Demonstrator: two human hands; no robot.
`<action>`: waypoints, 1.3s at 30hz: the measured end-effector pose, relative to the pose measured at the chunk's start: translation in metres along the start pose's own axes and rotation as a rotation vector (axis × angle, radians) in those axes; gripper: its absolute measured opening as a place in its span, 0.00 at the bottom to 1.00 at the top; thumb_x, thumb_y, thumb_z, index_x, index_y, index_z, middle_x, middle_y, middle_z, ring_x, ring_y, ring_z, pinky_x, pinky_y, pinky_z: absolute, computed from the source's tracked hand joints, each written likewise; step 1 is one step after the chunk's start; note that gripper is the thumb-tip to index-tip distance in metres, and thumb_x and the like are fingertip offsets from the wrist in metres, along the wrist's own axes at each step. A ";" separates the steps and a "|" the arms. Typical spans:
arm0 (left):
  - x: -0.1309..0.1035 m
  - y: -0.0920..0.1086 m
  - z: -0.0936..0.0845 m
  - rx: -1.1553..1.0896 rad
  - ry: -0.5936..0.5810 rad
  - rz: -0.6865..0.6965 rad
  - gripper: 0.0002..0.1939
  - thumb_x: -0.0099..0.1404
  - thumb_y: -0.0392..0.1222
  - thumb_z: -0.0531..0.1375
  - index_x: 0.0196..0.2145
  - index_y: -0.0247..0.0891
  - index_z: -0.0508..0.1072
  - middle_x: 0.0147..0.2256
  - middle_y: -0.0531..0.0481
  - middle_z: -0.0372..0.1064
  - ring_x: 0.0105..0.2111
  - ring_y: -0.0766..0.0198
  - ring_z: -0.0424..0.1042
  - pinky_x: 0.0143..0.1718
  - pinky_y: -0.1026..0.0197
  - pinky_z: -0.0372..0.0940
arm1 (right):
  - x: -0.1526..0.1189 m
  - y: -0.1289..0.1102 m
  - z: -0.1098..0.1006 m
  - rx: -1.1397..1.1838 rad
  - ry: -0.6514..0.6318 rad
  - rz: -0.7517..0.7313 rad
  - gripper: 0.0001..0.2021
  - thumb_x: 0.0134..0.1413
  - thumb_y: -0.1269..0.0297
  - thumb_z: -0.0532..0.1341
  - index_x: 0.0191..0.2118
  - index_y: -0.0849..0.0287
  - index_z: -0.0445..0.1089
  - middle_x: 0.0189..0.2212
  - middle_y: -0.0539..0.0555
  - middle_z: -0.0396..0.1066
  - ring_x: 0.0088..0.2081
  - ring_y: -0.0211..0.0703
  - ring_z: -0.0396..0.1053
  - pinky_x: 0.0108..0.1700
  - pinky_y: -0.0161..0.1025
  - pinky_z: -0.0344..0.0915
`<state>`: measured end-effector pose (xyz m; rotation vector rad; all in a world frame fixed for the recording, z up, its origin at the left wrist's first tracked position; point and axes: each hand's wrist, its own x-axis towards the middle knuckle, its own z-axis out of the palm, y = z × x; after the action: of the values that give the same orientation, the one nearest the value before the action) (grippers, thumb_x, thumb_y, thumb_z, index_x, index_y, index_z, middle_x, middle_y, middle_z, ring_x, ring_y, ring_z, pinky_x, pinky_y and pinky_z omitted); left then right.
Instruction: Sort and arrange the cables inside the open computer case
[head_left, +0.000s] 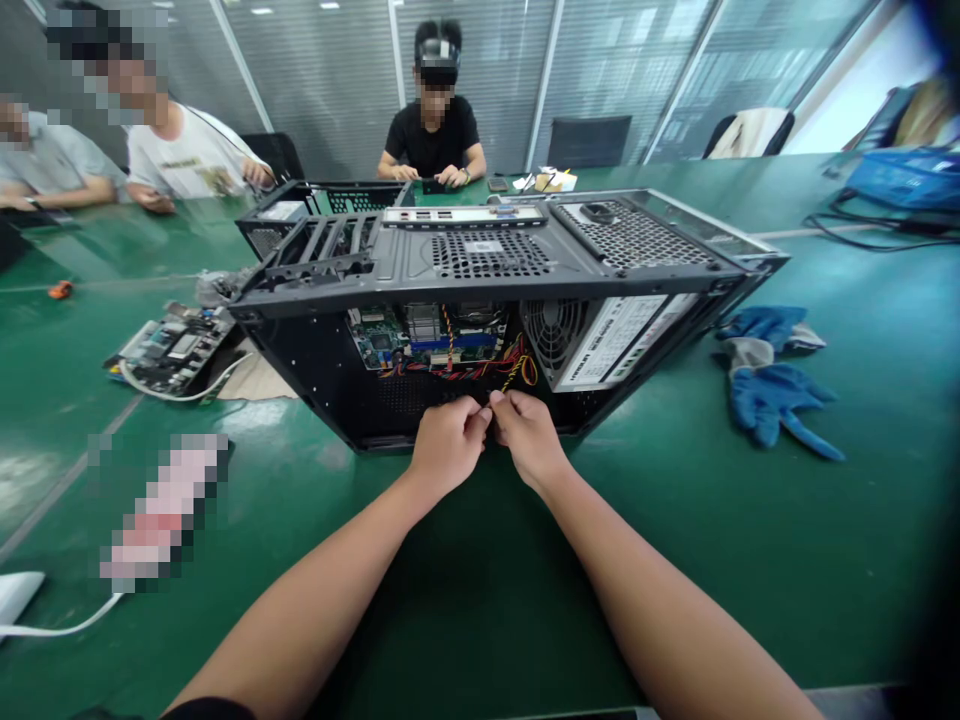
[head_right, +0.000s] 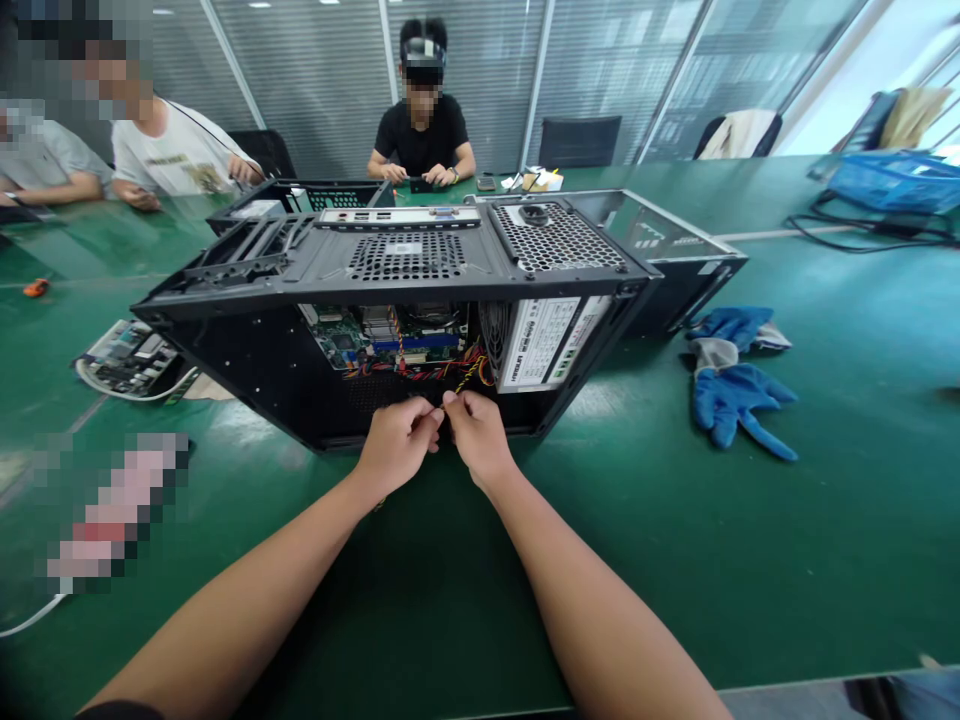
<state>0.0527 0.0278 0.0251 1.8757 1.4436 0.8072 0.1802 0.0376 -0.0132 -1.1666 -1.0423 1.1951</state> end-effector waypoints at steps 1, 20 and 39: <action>0.002 -0.001 0.001 -0.161 -0.036 -0.061 0.14 0.67 0.41 0.54 0.24 0.36 0.67 0.21 0.52 0.69 0.20 0.66 0.72 0.26 0.65 0.63 | 0.000 0.000 0.000 0.003 -0.008 0.000 0.21 0.54 0.50 0.62 0.21 0.57 0.57 0.14 0.43 0.52 0.17 0.31 0.50 0.19 0.33 0.47; 0.002 -0.003 -0.003 0.008 0.097 0.108 0.11 0.64 0.41 0.58 0.25 0.37 0.73 0.23 0.54 0.67 0.24 0.68 0.65 0.29 0.65 0.57 | -0.004 -0.005 0.002 0.015 0.085 0.022 0.23 0.48 0.47 0.65 0.19 0.56 0.56 0.13 0.43 0.52 0.16 0.31 0.49 0.18 0.33 0.46; 0.008 -0.010 0.004 -0.682 -0.118 -0.252 0.10 0.58 0.43 0.62 0.26 0.33 0.72 0.20 0.54 0.65 0.20 0.71 0.64 0.22 0.67 0.55 | -0.002 -0.006 0.005 0.211 0.044 0.065 0.22 0.48 0.50 0.67 0.19 0.58 0.57 0.13 0.42 0.52 0.15 0.28 0.46 0.17 0.31 0.43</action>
<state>0.0515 0.0375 0.0156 1.1802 1.1090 0.9011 0.1758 0.0358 -0.0067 -1.0635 -0.8289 1.2911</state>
